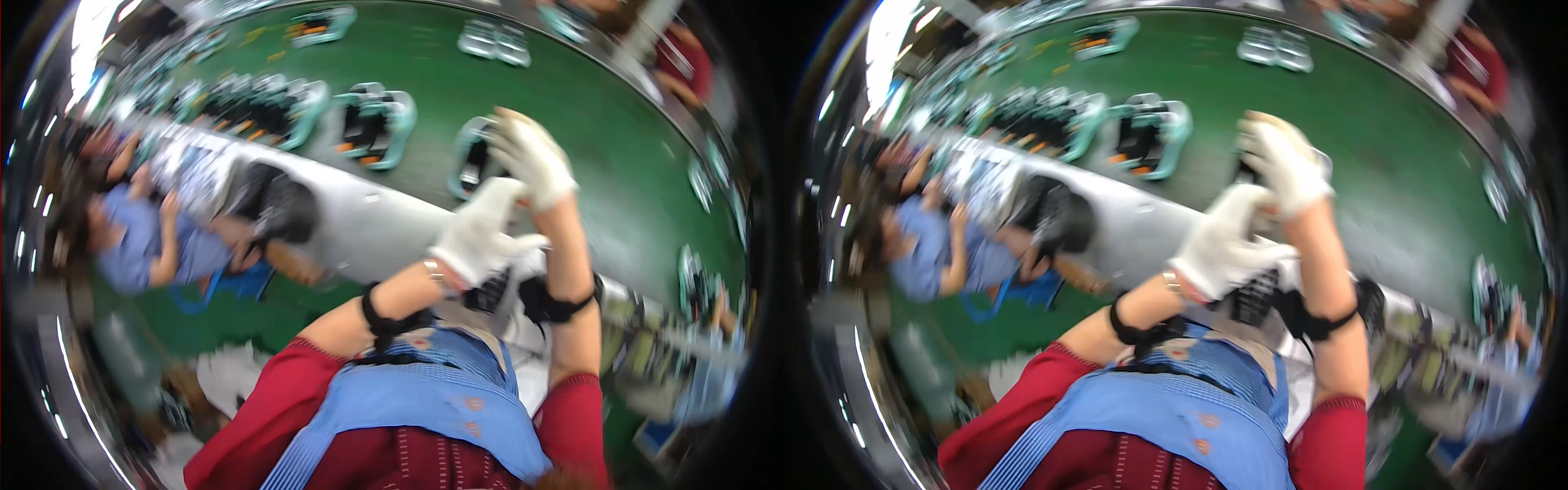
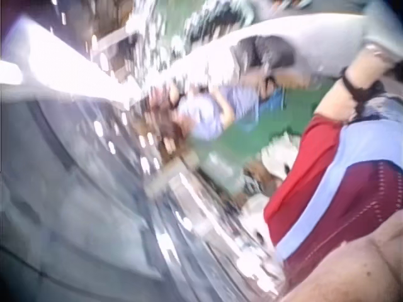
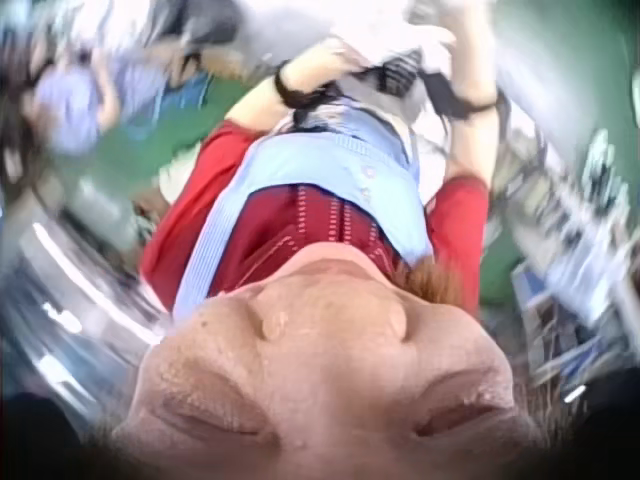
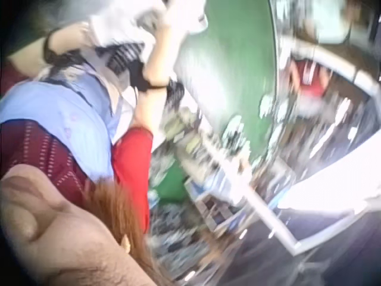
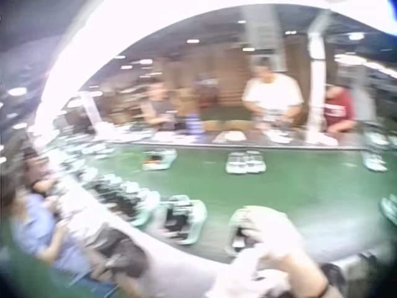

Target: Inspecting shoe components and placing finished shoes onto a conveyor belt in a factory setting.

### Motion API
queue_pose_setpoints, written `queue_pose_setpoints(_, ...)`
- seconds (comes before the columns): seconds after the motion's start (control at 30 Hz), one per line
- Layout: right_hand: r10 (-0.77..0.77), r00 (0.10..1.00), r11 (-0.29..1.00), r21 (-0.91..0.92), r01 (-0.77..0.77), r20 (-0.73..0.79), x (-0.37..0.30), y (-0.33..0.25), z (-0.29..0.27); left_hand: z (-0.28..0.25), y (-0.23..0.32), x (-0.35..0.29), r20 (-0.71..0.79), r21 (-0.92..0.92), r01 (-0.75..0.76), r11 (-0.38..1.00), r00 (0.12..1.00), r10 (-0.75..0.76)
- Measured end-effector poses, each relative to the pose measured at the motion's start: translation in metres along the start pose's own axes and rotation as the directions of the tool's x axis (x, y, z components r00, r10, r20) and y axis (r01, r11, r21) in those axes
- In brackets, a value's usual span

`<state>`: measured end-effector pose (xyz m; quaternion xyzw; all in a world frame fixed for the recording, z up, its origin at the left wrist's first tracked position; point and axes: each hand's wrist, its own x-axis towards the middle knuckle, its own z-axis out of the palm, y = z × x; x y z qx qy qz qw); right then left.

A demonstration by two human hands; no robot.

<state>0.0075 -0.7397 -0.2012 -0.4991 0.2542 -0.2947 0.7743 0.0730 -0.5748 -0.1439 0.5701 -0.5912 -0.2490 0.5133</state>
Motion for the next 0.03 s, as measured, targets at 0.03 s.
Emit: queue_pose_setpoints(0.03,0.014,0.994,1.000,0.021,-0.016,0.111,0.0223,0.0132,0.0376,-0.0268,-0.0042,-0.0113,-0.083,0.073,0.030,0.997,0.996,-0.024)
